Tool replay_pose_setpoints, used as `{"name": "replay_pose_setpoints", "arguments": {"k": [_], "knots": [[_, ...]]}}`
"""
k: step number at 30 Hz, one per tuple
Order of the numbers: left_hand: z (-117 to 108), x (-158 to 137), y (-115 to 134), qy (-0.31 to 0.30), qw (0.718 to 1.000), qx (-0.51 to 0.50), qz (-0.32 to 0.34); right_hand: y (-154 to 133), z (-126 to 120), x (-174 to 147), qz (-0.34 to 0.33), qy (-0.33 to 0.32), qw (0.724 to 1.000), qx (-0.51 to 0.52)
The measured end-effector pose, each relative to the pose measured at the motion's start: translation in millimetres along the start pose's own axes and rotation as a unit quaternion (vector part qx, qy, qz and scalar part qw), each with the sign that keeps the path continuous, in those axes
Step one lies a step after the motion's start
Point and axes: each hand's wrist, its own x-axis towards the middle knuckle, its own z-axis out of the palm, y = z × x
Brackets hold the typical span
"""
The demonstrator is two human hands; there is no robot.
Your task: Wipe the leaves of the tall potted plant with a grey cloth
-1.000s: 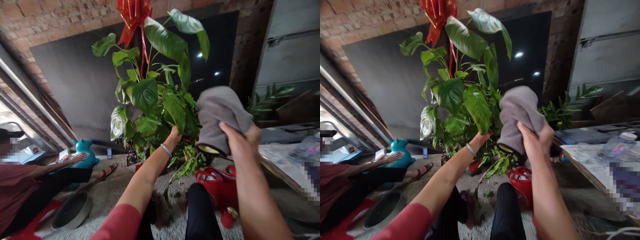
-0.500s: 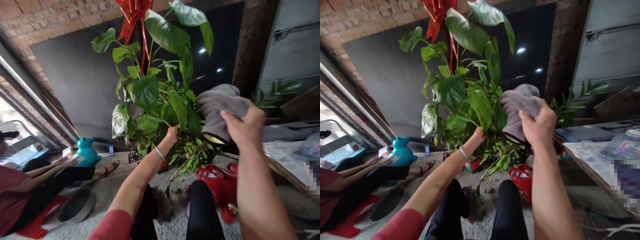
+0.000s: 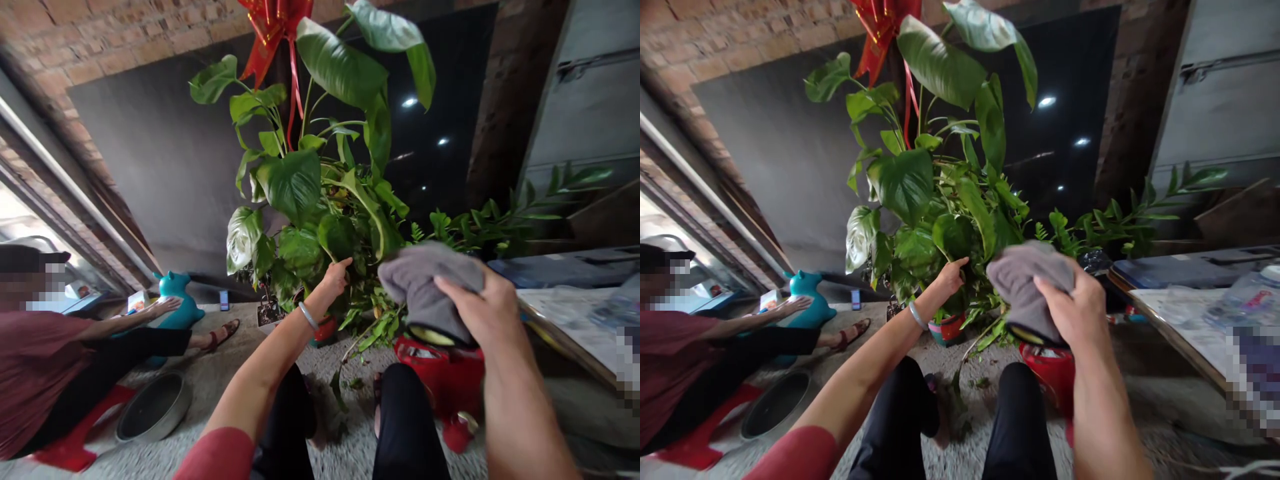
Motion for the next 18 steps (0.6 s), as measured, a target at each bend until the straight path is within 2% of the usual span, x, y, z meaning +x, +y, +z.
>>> {"name": "replay_pose_setpoints", "arguments": {"k": [2,4,6,8,10,13,15,18], "knots": [[6,-5,0,-0.009,1.000,0.001,-0.005,-19,19,22,-0.029,0.022,0.999,-0.038],[4,-12,-2,-0.031,0.999,0.009,0.000,-27,47,19,-0.050,-0.044,0.996,-0.066],[-11,-20,-7,-0.050,0.998,0.018,0.016,-21,72,-10,-0.064,-0.142,0.986,-0.064],[-37,-29,-9,-0.035,0.998,0.039,0.032,-2,83,-52,-0.061,-0.223,0.973,-0.020],[-65,-39,-7,-0.003,0.997,0.074,0.039,22,81,-93,-0.023,-0.277,0.960,0.032],[-99,-55,9,0.012,0.990,0.132,0.053,53,68,-134,0.057,-0.287,0.955,0.051],[-111,-66,23,0.000,0.985,0.160,0.070,64,60,-145,0.091,-0.270,0.958,0.042],[-124,-77,38,-0.029,0.973,0.204,0.102,68,55,-149,0.098,-0.282,0.954,0.041]]}}
